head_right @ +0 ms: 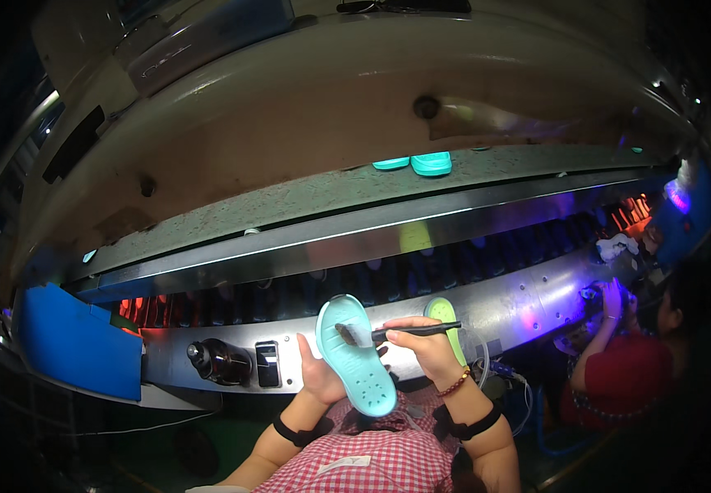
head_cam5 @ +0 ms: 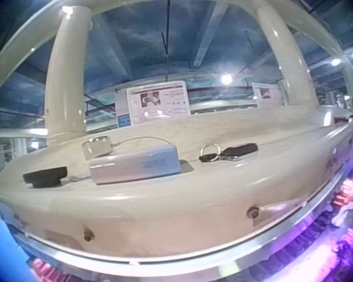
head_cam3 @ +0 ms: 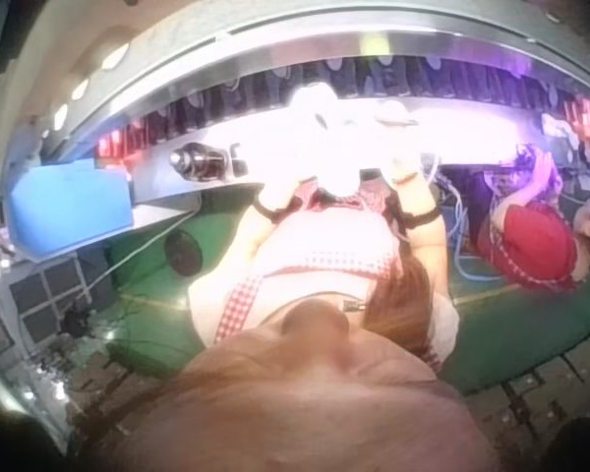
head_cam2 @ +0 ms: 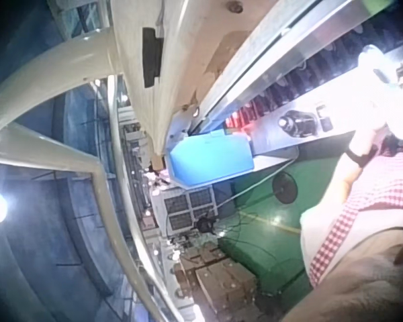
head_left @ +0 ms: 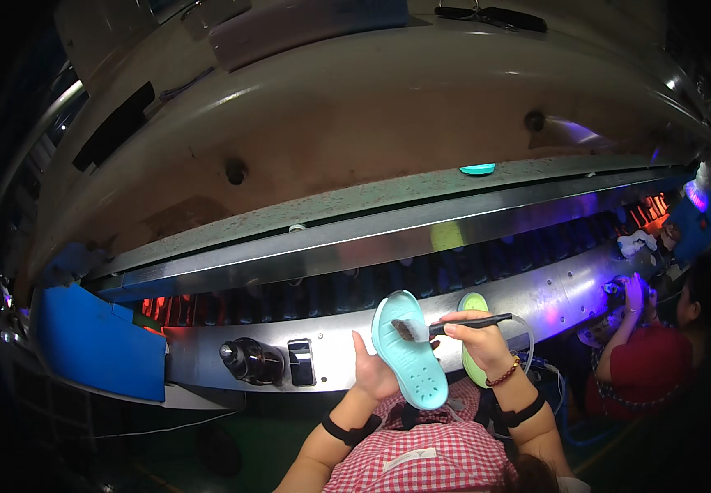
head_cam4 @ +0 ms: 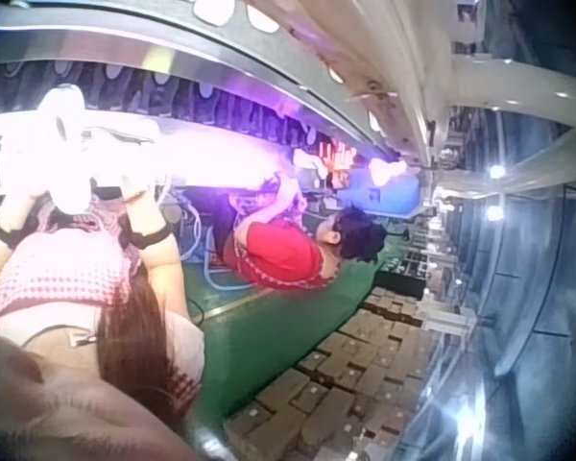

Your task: Applying a liquid primer or adhesive to the interior surface of shoe soles using a handheld brush.

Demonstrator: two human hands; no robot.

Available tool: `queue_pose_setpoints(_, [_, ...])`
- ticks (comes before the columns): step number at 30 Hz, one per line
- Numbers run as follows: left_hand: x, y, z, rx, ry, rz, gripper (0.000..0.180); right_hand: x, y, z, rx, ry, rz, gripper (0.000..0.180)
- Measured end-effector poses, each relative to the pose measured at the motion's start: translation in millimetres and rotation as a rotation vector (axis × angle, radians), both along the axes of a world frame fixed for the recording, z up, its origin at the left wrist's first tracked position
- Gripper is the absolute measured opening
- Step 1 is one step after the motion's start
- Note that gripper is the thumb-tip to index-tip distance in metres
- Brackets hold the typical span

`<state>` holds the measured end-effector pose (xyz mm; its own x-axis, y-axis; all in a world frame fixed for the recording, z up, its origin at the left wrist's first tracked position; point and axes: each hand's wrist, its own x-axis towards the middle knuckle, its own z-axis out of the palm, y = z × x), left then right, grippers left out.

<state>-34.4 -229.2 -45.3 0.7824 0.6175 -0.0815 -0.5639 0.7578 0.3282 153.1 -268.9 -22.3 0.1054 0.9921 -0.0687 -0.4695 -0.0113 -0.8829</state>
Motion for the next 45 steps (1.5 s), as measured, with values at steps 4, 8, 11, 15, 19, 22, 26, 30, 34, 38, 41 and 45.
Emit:
queue_pose_setpoints(4, [11, -6, -13, -0.054, -0.109, 0.016, 0.092, -6, 13, 18, -0.014, -0.209, 0.011, 0.019])
queue_pose_setpoints(8, [34, -11, -7, -0.085, 0.202, 0.308, 0.075, -25, 20, 18, 0.210, -0.683, -0.127, 0.017])
queue_pose_setpoints(11, [31, -2, -8, -0.002, 0.309, 0.350, 0.075, -37, 15, 34, 0.549, -1.024, -0.136, 0.016])
queue_pose_setpoints(15, [3, 23, -20, 0.015, 0.158, 0.338, 0.081, -29, -14, 39, 0.601, -1.127, 0.137, 0.016])
queue_pose_setpoints(19, [-7, 13, -9, 0.006, 0.081, 0.198, 0.083, -4, -21, 54, 0.475, -0.964, 0.424, 0.017])
queue_pose_setpoints(22, [5, 0, 6, -0.182, 0.077, 0.202, 0.084, -12, -12, 67, 0.295, -0.672, 0.083, 0.018])
queue_pose_setpoints(26, [12, 1, 1, -0.220, -0.208, 0.129, 0.074, -30, -8, 60, 0.420, -0.711, 0.104, 0.017])
queue_pose_setpoints(30, [2, 2, 8, 0.068, -0.082, 0.095, 0.071, -20, -20, 67, 0.352, -0.533, 0.276, 0.016])
queue_pose_setpoints(34, [8, 8, 20, 0.065, -0.094, 0.090, 0.077, -13, -15, 56, 0.368, -0.555, 0.244, 0.017])
queue_pose_setpoints(38, [3, 10, 32, 0.052, -0.107, 0.163, 0.084, -12, -22, 72, 0.601, -0.552, 0.410, 0.017])
queue_pose_setpoints(41, [7, 13, 39, 0.134, -0.003, 0.353, 0.087, -4, -16, 70, 0.476, -0.729, 0.148, 0.019])
queue_pose_setpoints(45, [4, 17, 49, 0.200, -0.056, 0.499, 0.096, -11, -28, 82, 0.642, -0.713, 0.436, 0.017])
